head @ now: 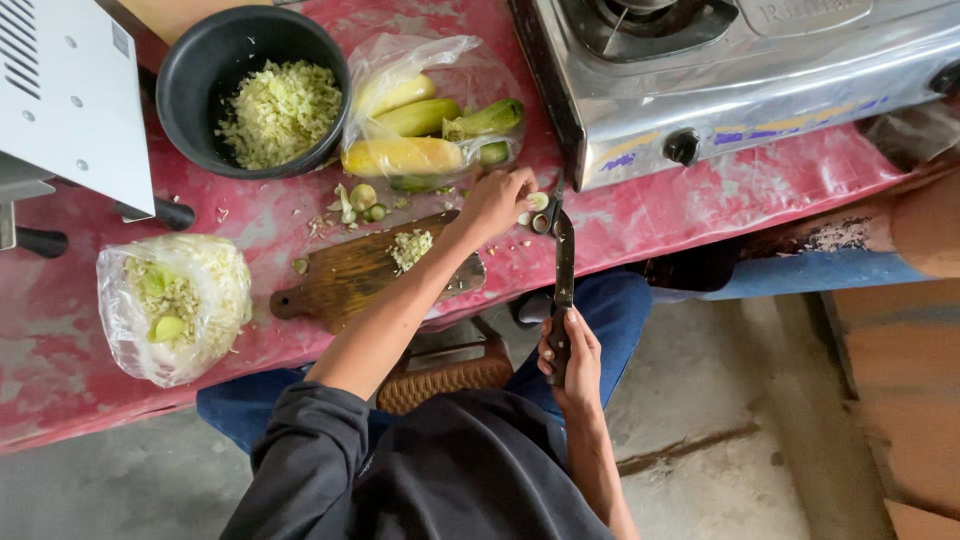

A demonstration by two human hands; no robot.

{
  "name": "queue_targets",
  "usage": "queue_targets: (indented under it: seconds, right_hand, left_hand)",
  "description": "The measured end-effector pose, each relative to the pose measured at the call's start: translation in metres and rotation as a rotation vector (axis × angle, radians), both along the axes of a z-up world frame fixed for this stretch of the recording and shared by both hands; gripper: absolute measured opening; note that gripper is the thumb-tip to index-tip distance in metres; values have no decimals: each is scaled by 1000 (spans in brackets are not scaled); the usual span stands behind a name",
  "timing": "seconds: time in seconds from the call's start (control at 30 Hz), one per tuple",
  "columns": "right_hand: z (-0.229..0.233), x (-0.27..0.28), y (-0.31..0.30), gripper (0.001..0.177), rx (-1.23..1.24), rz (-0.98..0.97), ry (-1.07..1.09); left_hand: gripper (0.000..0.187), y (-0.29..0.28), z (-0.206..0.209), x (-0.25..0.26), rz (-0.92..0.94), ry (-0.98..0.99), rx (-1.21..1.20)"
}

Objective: The person chops a variety of vegetables including cabbage and a cucumber-like squash by hand on a wooden cutting board, placing the pieces into a black bowl.

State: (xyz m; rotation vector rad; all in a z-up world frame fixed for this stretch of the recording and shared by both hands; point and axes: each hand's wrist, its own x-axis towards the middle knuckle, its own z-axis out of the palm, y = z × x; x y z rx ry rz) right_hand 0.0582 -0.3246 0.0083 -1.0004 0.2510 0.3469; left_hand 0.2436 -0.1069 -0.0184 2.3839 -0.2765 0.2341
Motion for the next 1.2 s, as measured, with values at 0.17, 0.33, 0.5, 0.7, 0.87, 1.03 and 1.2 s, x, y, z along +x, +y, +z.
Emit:
queue_targets:
  seconds: [0.17, 0.33, 0.5, 0.7, 0.87, 1.03, 1.2]
  right_hand:
    - [1, -2, 0, 40, -26, 15, 15]
    - [5, -4, 9, 44, -57, 46, 16]
    - [20, -15, 33, 42, -262, 204, -141]
    - [40, -29, 72, 43, -524, 531, -267]
    - [48, -24, 95, 43, -858, 642, -671]
    - [52, -17, 100, 38, -913, 599, -803]
    - [57, -16, 103, 38, -942, 537, -760]
  left_hand:
    - [17, 11, 45, -37, -14, 133, -194]
    - [12, 57, 72, -101, -15, -137, -354]
    - [14, 109, 83, -185, 240, -189, -286]
    - [17, 133, 60, -258, 465, -228, 1]
    - [18, 124, 52, -278, 464, -253, 39]
    - [13, 121, 47, -275, 498, -220, -16]
    - [13, 119, 37, -267, 526, -218, 15]
